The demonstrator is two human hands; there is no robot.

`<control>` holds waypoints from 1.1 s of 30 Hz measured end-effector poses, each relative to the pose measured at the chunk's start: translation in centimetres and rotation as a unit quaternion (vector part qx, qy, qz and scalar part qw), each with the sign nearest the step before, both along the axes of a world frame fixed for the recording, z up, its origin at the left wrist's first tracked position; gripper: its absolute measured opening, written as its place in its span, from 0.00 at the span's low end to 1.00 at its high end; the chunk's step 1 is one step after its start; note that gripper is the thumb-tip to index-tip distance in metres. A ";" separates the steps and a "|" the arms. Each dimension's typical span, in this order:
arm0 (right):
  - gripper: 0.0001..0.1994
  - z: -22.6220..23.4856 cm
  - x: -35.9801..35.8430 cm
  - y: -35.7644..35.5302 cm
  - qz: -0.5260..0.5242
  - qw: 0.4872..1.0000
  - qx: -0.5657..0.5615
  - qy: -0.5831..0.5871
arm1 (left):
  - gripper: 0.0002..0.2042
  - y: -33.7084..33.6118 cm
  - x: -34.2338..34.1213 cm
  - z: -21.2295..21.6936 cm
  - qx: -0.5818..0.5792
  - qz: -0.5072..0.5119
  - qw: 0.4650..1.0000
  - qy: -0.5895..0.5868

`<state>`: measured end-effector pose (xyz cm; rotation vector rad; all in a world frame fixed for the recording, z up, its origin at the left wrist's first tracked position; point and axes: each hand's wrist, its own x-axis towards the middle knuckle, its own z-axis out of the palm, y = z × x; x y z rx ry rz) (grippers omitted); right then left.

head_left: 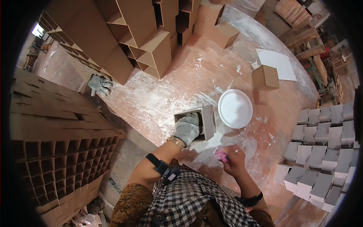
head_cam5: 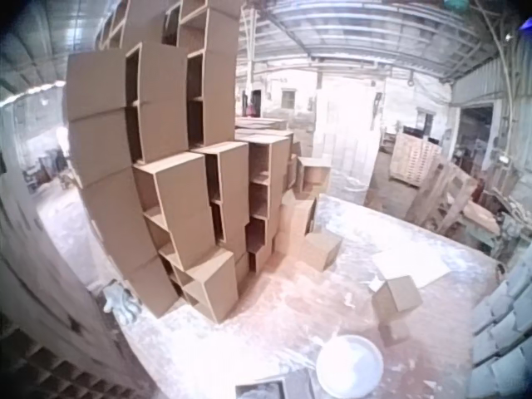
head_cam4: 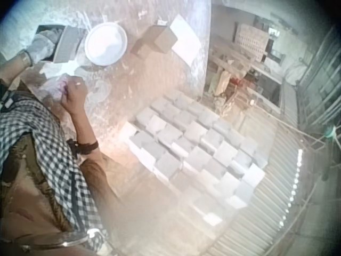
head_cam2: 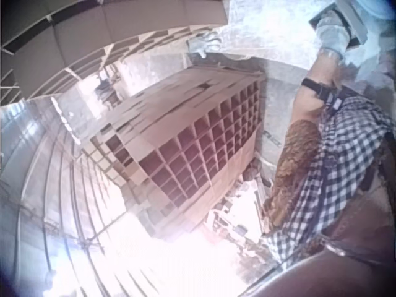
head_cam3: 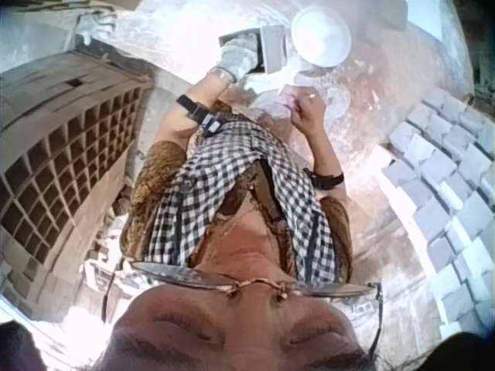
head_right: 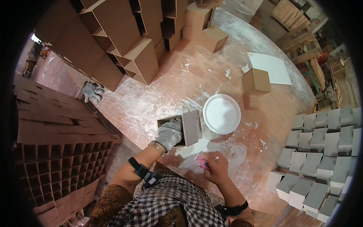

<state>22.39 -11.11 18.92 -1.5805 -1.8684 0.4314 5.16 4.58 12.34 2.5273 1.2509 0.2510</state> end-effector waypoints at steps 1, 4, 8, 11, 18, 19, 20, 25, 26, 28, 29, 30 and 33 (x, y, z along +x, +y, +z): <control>0.13 0.0 0.1 0.0 -0.040 0.998 0.016 0.053 | 0.21 0.0 -0.6 -0.2 -0.045 0.004 0.999 0.024; 0.12 0.1 -0.5 0.6 -0.129 0.979 0.060 0.148 | 0.22 -1.0 -3.5 -0.1 -0.047 -0.060 0.997 -0.011; 0.12 -2.4 -1.4 1.6 -0.244 0.863 -0.041 0.440 | 0.22 -3.2 -6.6 -3.9 0.079 -0.180 0.972 -0.128; 0.09 -2.9 -1.8 2.5 -0.288 0.792 -0.067 0.534 | 0.22 -3.6 -6.3 -3.9 0.036 -0.206 0.970 -0.126; 0.10 -2.8 -2.4 3.3 -0.271 0.783 -0.061 0.557 | 0.22 -3.8 -5.7 -2.7 -0.009 -0.234 0.967 -0.102; 0.10 -2.6 -2.6 3.3 -0.269 0.790 -0.059 0.548 | 0.22 -3.8 -5.6 -2.5 -0.012 -0.236 0.967 -0.099; 0.10 -2.4 -2.6 3.2 -0.269 0.791 -0.068 0.545 | 0.22 -3.8 -5.5 -2.4 -0.015 -0.238 0.966 -0.098; 0.12 -0.6 -3.6 2.8 -0.269 0.818 -0.078 0.503 | 0.22 -3.9 -5.4 -2.5 -0.031 -0.241 0.967 -0.081; 0.13 -0.7 -4.1 2.9 -0.262 0.831 -0.061 0.487 | 0.22 -3.8 -5.4 -2.6 -0.034 -0.241 0.967 -0.075; 0.14 -0.9 -5.1 3.1 -0.248 0.857 -0.023 0.452 | 0.22 -3.8 -5.3 -2.5 -0.038 -0.244 0.967 -0.066; 0.14 -0.8 -5.5 3.2 -0.238 0.894 -0.003 0.380 | 0.21 -3.9 -5.3 -2.5 -0.041 -0.245 0.967 -0.061; 0.15 -0.6 -6.0 3.3 -0.226 0.925 0.017 0.305 | 0.21 -3.8 -5.4 -2.4 -0.044 -0.247 0.966 -0.056; 0.16 1.3 -7.7 3.8 -0.151 0.966 0.055 0.205 | 0.21 -3.8 -4.8 -2.2 -0.055 -0.260 0.963 -0.049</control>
